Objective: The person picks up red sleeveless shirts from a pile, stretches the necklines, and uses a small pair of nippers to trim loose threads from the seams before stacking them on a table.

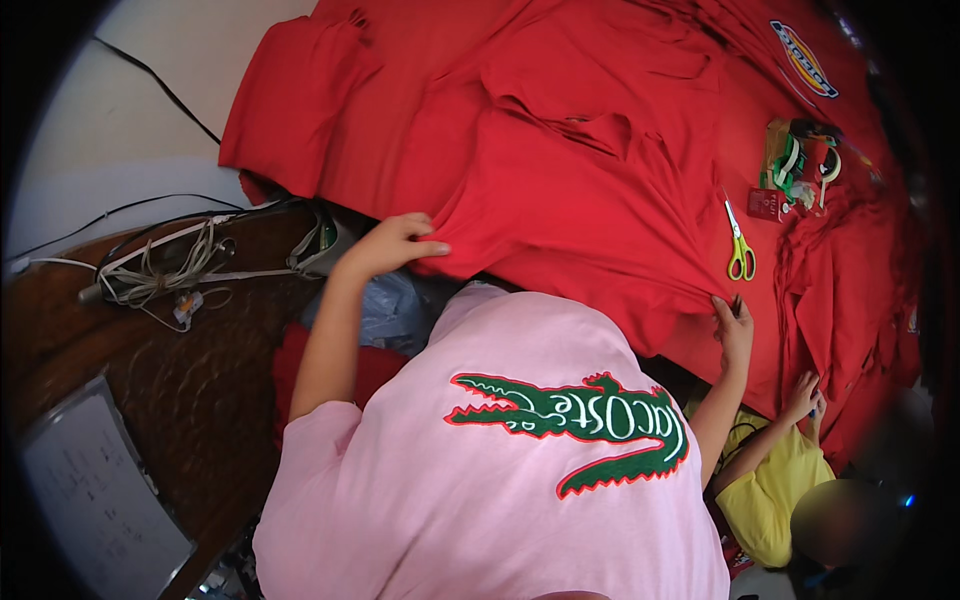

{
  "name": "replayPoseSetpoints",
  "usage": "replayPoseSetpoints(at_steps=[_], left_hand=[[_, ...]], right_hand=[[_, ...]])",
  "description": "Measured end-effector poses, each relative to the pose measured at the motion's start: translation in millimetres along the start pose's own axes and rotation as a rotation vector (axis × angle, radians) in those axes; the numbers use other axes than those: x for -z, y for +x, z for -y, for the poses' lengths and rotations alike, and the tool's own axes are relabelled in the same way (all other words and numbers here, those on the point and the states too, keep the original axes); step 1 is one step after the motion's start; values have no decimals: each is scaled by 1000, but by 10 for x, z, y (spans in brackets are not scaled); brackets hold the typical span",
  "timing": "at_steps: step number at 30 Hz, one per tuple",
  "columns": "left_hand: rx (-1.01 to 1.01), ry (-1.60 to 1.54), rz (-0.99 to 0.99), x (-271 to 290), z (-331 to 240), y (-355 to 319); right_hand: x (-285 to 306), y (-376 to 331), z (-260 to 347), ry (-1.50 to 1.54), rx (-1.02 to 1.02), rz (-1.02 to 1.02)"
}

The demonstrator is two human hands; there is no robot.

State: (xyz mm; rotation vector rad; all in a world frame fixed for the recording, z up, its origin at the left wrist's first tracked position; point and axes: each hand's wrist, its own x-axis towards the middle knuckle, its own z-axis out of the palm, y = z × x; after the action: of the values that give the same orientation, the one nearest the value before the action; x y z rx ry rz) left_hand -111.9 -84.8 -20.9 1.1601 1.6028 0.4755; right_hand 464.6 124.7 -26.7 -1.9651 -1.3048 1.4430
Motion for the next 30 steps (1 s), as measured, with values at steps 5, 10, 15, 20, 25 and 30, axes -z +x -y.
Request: replayPoseSetpoints(at_steps=[5,10,15,20,25,30], left_hand=[[-303,-570,-86,993,-458,-850],[-607,-602,-288,1923,-726,-382],[-719,-693,-405,2263,-2084,818],[-679,-530,-609,2339,-2608,1773],[-682,-189,-621,1558,-1846,1938],[-510,118,-537,507,-41,1269]], right_hand=[[700,-412,298,325,211,142],[722,-369,1225,365,443,49],[667,346,2280,482,569,-110],[497,836,2637,453,736,-153],[-102,566,1739,95,607,-177],[-442,88,-24,-170,609,-85]])
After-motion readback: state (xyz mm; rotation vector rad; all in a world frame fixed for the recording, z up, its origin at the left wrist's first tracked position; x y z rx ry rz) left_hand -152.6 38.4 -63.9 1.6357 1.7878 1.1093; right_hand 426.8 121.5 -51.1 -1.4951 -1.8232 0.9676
